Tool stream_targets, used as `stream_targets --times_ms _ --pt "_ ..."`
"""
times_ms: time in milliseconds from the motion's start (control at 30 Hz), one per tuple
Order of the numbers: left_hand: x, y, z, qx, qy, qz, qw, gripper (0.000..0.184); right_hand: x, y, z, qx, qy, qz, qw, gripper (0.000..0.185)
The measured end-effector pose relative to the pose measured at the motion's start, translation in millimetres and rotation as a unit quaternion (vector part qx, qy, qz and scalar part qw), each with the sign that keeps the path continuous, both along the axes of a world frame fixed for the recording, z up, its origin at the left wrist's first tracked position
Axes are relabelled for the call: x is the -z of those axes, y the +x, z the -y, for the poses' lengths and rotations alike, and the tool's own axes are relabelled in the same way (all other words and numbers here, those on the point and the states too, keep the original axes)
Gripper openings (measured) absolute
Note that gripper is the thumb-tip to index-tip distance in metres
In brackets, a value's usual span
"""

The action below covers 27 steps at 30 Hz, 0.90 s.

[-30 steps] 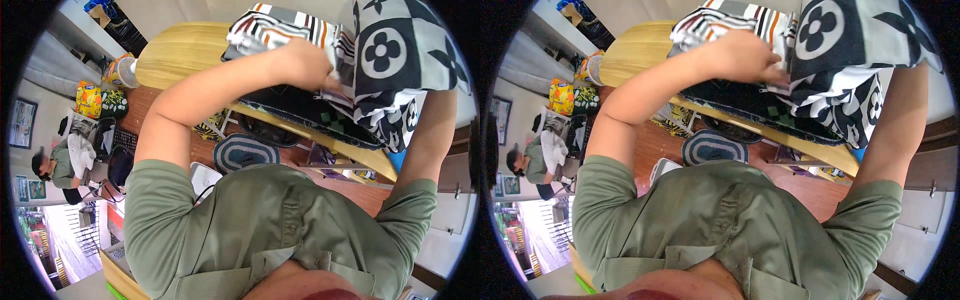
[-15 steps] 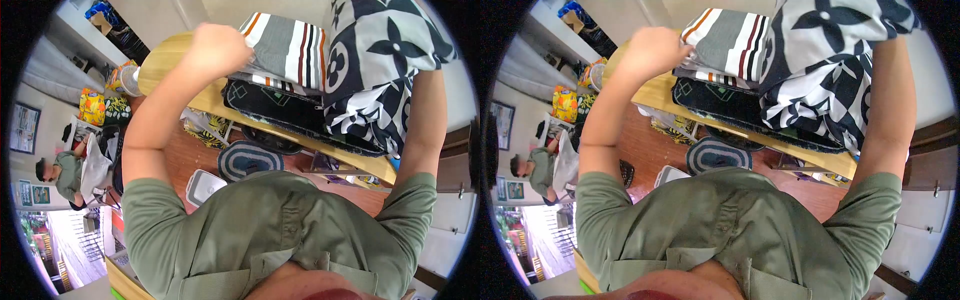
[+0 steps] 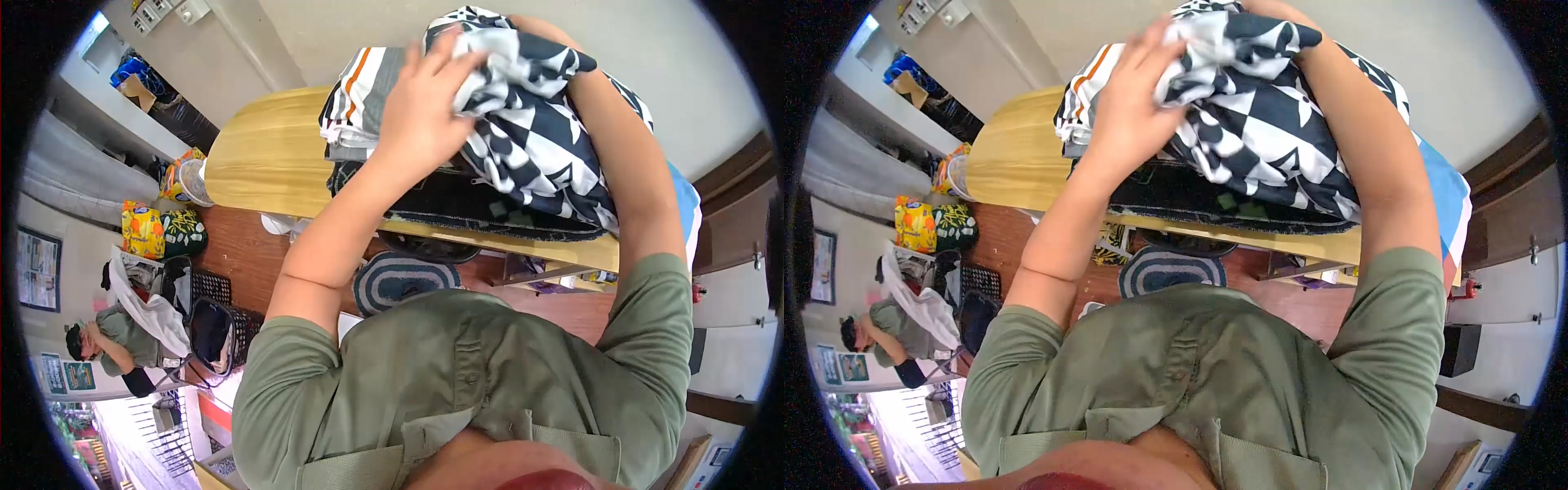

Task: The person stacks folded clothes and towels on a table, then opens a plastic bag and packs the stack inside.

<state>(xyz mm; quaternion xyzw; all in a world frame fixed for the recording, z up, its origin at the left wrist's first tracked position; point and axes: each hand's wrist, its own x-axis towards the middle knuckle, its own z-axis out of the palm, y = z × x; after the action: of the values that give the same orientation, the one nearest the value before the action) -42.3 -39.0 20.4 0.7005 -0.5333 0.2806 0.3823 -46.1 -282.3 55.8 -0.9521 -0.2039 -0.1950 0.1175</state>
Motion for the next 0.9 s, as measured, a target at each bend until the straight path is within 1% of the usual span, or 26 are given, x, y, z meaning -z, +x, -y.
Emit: stream_targets --times_ms 33,67,100,133,167,200,233,267,300,333,367,400,467,500,533,567,600,633,667,700,733,767,800,833,867,900 --pt "4.0 7.7 -7.4 0.021 0.001 0.003 1.000 0.047 5.5 32.6 18.3 0.023 0.407 -0.189 0.894 0.030" --pt "6.4 14.9 -15.1 0.042 0.002 0.005 0.999 0.043 10.3 65.3 37.0 0.039 0.725 -0.339 0.598 0.029" --pt "10.2 16.4 -23.8 0.042 0.002 0.006 0.999 0.043 1.5 63.8 23.4 -0.007 0.739 -0.284 0.611 0.028" --pt "14.0 12.7 -34.1 0.042 -0.016 -0.040 0.998 0.041 3.0 61.7 21.6 -0.042 0.713 -0.223 0.664 0.031" --pt "18.5 8.7 -42.6 0.043 -0.032 -0.086 0.995 0.040 11.2 58.7 17.2 0.033 0.623 -0.198 0.756 0.033" --pt "24.6 5.6 -49.0 0.043 -0.030 -0.084 0.995 0.040 19.1 50.6 4.8 0.109 0.520 -0.170 0.830 0.037" --pt "31.1 2.9 -54.5 0.015 0.029 -0.134 0.990 0.039 23.9 36.4 -12.9 0.202 0.335 -0.113 0.913 0.040" --pt "33.4 2.1 -60.9 -0.012 0.089 -0.184 0.979 0.038 44.1 54.3 0.3 0.200 0.183 -0.070 0.960 0.039" --pt "24.5 3.3 -69.4 0.004 0.147 -0.193 0.970 0.029 36.6 47.0 -8.8 0.210 0.174 -0.077 0.959 0.040" --pt "18.3 14.9 -75.5 0.090 0.147 -0.191 0.966 0.021 24.6 39.4 -18.2 0.220 0.165 -0.086 0.958 0.042" --pt "3.3 32.3 -81.7 0.122 0.151 -0.291 0.937 0.027 14.1 37.0 -16.5 0.247 0.242 -0.112 0.932 0.048" --pt "-13.3 49.0 -80.2 0.150 0.156 -0.389 0.895 0.035 -3.3 25.8 -8.0 0.240 0.305 -0.096 0.917 0.049" --pt "-41.8 80.5 -49.6 -0.043 0.101 -0.420 0.901 0.043 -51.2 -11.3 12.1 0.240 0.369 -0.110 0.891 0.043" --pt "-42.6 95.2 -31.1 -0.032 0.096 -0.459 0.883 0.047 -65.7 -40.5 16.0 0.312 0.308 -0.104 0.893 0.054" --pt "-40.7 109.1 -12.1 -0.021 0.090 -0.497 0.863 0.051 -60.8 -50.9 47.4 0.338 0.217 -0.076 0.913 0.047" --pt "-33.3 125.6 6.3 -0.015 0.092 -0.497 0.862 0.051 -28.5 -42.7 131.8 0.290 0.152 -0.101 0.939 0.056" --pt "-21.9 142.4 23.6 0.021 0.158 -0.582 0.798 0.058 -24.1 -68.8 124.3 0.391 0.181 -0.161 0.888 0.056" --pt "-14.6 151.9 36.7 0.055 0.222 -0.656 0.720 0.065 -20.7 -94.7 113.6 0.484 0.207 -0.218 0.822 0.056" --pt "-12.3 152.2 46.7 0.074 0.219 -0.676 0.699 0.059 -2.8 -102.2 133.9 0.413 0.325 -0.270 0.807 0.058" --pt "-5.2 162.6 55.4 0.078 0.233 -0.692 0.678 0.053 15.2 -109.6 154.7 0.350 0.438 -0.323 0.762 0.060" --pt "-2.7 167.6 62.7 0.081 0.246 -0.708 0.657 0.048 22.2 -114.8 154.7 0.308 0.525 -0.335 0.719 0.061" --pt "-2.5 174.0 70.0 0.050 0.250 -0.724 0.641 0.037 22.6 -116.4 157.0 0.309 0.527 -0.334 0.717 0.061" --pt "-10.6 166.8 72.1 0.086 0.237 -0.735 0.629 0.030 17.3 -115.7 152.5 0.291 0.501 -0.317 0.751 0.060" --pt "-23.5 157.7 72.7 0.094 0.242 -0.680 0.686 0.028 10.5 -116.0 149.8 0.271 0.473 -0.300 0.783 0.059" --pt "-39.0 150.0 70.6 0.100 0.245 -0.622 0.737 0.026 0.2 -112.7 154.3 0.267 0.455 -0.314 0.790 0.056" --pt "-62.0 150.2 70.6 0.065 0.253 -0.628 0.733 0.025 -17.0 -111.3 169.3 0.304 0.381 -0.272 0.830 0.048"
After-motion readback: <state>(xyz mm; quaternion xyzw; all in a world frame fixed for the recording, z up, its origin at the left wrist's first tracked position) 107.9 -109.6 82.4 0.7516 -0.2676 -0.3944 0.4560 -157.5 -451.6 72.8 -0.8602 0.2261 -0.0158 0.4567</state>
